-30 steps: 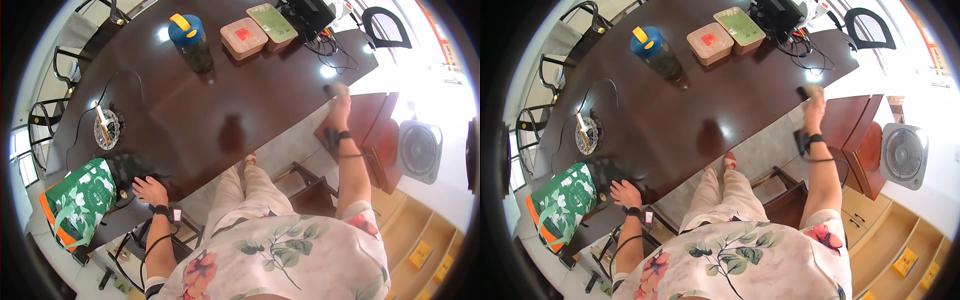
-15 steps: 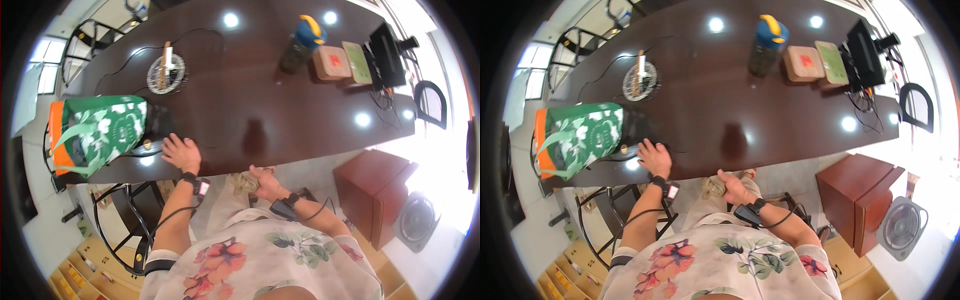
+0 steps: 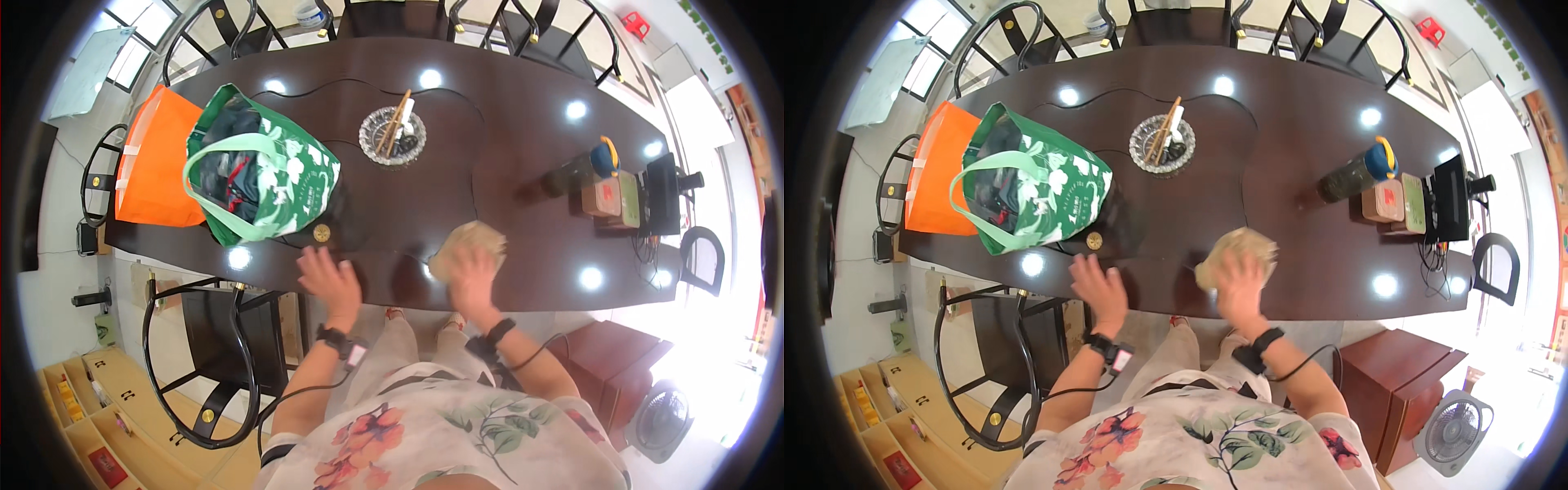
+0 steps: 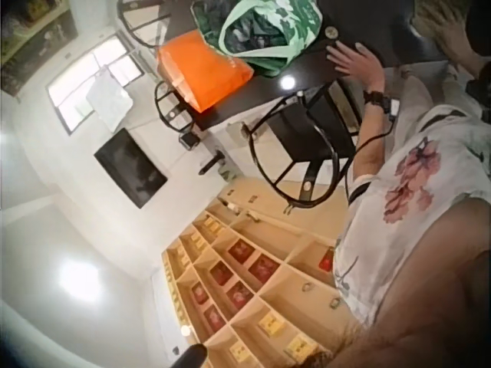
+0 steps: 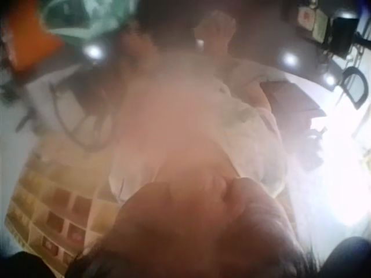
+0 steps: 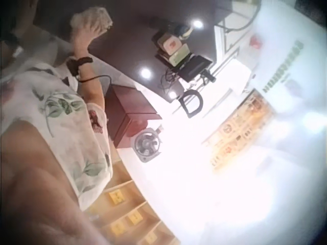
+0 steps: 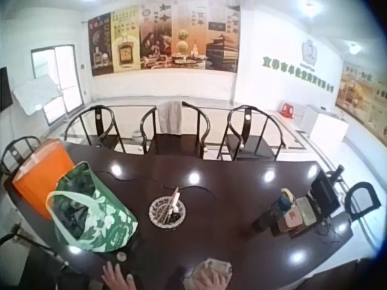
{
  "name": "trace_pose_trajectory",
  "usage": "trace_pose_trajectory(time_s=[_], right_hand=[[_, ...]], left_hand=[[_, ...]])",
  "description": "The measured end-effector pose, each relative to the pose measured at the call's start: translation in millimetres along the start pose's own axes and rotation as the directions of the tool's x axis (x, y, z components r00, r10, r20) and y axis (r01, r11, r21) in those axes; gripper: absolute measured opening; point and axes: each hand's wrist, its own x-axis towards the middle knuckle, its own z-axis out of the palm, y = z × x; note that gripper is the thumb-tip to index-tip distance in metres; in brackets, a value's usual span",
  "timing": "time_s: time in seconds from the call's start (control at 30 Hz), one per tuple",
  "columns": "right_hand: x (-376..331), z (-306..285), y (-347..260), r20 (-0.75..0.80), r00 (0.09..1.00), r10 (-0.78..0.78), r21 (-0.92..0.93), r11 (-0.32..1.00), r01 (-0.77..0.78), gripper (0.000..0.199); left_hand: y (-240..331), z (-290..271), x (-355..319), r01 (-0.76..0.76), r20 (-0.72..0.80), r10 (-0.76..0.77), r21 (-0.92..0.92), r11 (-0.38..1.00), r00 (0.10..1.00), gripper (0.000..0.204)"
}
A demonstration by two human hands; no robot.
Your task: Cleaning a table and a wooden chair using a cloth.
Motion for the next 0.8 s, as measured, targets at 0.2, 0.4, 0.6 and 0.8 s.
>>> trace_pose_trajectory(time_s=[0.2,0.4,0.6,0.8], right_hand=[[50,-18,-10,0.219,0.964,-0.151,-0.068,0.983,0.169,0.045],[179,39,55,-0.009,0.998,0.064,-0.221,0.973,-0.064,0.038],[281,44,62,-0.126,0.881,0.455,-0.043,0.885,-0.463,0.039],[165,49,-4,-0.118,0.992,0.05,-0.08,0.995,-0.06,0.043]], left_hand=[[-78,-18,57,0.53,0.013,-0.538,0.157,0.833,0.843,0.06],[-52,-19,66,0.532,0.08,-0.589,0.344,0.774,0.804,0.066],[-29,-47,71,0.511,0.307,-0.568,0.251,0.823,0.764,0.05],[-94,17,35,0.388,0.015,-0.408,0.278,0.879,0.913,0.052]])
